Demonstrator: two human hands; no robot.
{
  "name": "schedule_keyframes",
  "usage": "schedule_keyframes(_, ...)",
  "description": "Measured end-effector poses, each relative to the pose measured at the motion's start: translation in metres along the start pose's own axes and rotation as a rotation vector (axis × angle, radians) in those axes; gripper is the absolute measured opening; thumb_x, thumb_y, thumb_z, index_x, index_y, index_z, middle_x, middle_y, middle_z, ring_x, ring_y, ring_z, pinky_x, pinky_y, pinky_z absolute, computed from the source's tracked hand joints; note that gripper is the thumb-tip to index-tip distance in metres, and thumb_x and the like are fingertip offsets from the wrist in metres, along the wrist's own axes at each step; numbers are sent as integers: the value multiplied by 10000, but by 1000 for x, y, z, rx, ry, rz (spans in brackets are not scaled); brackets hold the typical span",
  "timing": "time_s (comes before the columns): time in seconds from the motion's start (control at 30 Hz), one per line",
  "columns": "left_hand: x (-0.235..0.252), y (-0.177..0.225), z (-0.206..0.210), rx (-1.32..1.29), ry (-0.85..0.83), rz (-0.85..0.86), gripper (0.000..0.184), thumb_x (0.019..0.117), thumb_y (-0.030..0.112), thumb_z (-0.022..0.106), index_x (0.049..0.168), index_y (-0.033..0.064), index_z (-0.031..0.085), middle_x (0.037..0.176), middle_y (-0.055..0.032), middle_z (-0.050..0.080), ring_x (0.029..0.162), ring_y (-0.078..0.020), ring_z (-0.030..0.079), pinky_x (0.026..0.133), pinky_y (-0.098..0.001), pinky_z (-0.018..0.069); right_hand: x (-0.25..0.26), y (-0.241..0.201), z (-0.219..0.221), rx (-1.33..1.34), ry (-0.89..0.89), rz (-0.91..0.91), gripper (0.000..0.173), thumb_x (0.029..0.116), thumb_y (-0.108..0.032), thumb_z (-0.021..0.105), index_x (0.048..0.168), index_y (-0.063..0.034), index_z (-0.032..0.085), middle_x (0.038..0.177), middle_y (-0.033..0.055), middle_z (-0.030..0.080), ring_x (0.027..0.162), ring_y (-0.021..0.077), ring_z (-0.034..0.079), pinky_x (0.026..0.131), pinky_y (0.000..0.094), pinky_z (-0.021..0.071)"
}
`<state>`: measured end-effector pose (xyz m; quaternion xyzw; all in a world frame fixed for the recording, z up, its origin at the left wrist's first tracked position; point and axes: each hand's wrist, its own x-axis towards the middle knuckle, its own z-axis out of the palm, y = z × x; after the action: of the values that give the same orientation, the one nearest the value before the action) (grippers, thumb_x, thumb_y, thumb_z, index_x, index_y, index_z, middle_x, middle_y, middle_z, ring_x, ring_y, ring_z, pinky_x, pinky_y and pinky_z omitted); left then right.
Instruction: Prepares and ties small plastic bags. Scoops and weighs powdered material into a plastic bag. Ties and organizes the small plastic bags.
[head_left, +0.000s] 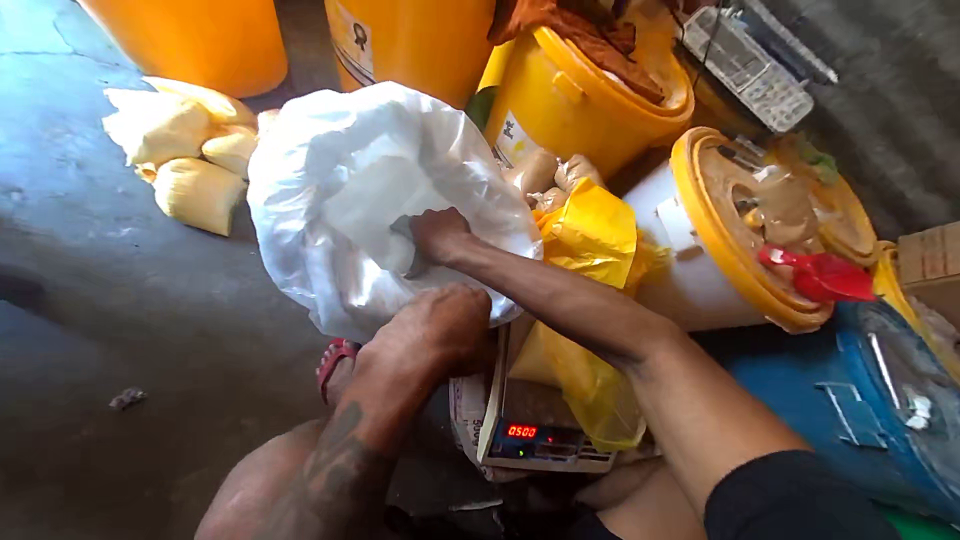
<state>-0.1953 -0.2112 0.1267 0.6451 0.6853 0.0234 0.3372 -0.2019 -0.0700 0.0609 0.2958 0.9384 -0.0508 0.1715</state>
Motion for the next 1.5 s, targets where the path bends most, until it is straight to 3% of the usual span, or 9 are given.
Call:
schedule_keyframes(0.1, -5, 0, -9, 26, 38, -69, 283, 903, 423, 723, 964, 147, 722, 855, -76, 690, 865, -289, 683, 730, -552, 542, -8, 15, -10, 67, -104, 24, 292, 946, -214, 678, 1178, -38, 680, 1198, 211, 671, 1115, 423, 650, 850, 652, 517)
schedule_keyframes(0.2, -6, 7, -2, 18, -10, -15, 241, 865, 396, 734, 865, 160, 687, 769, -53, 651, 775, -267, 662, 652, -522, 524, -13, 7, 1, 108, -81, 57, 307, 948, -275, 671, 1160, -53, 673, 1172, 197, 676, 1095, 409, 656, 820, 642, 519)
schedule_keyframes(0.3, 2, 16, 4, 24, -90, 65, 265, 866, 386, 754, 933, 139, 685, 808, -65, 655, 803, -266, 657, 691, -518, 523, 2, -1, 22, 215, -55, 133, 311, 934, -283, 690, 1141, -51, 676, 1137, 193, 693, 1064, 399, 673, 799, 632, 536)
schedule_keyframes(0.57, 13, 14, 14, 24, -39, 128, 296, 836, 452, 774, 852, 169, 691, 738, -24, 649, 703, -207, 645, 631, -473, 523, -20, 5, 12, 295, -64, 51, 302, 970, -399, 665, 1063, -117, 715, 1044, 139, 715, 998, 350, 691, 764, 617, 532)
schedule_keyframes(0.73, 13, 11, 8, -26, -42, 224, 315, 871, 446, 748, 926, 140, 700, 790, -37, 658, 743, -207, 642, 678, -481, 519, -15, 25, 35, 542, -40, 25, 329, 978, -399, 669, 1054, -86, 734, 1007, 146, 721, 953, 337, 697, 780, 626, 541)
schedule_keyframes(0.87, 16, 11, 10, -30, -42, 250, 355, 871, 467, 741, 904, 118, 688, 797, -64, 657, 749, -240, 641, 683, -518, 515, -30, 42, 44, 729, 103, -52, 305, 980, -369, 681, 1043, -78, 746, 907, 143, 718, 831, 307, 693, 734, 595, 553)
schedule_keyframes(1.03, 29, 16, 15, 35, -124, 187, 391, 857, 496, 744, 935, 114, 716, 805, -100, 678, 768, -294, 664, 658, -569, 516, -66, 68, 14, 758, 201, -57, 303, 1001, -355, 642, 1073, -78, 743, 910, 101, 707, 807, 227, 667, 796, 506, 550)
schedule_keyframes(1.23, 29, 29, 13, 42, -127, 129, 425, 830, 481, 780, 945, 82, 691, 819, -129, 665, 777, -324, 658, 650, -587, 507, -135, 97, 21, 985, 446, -80, 258, 995, -241, 641, 1099, -27, 741, 902, 55, 723, 736, 81, 662, 724, 291, 579)
schedule_keyframes(1.5, 43, 36, 29, 72, -133, 315, 372, 862, 467, 757, 914, 101, 716, 798, -98, 680, 767, -282, 664, 680, -567, 511, -147, 86, 26, 1086, 473, 61, 267, 1000, -246, 657, 1129, -29, 742, 986, 103, 740, 857, 140, 691, 848, 349, 569)
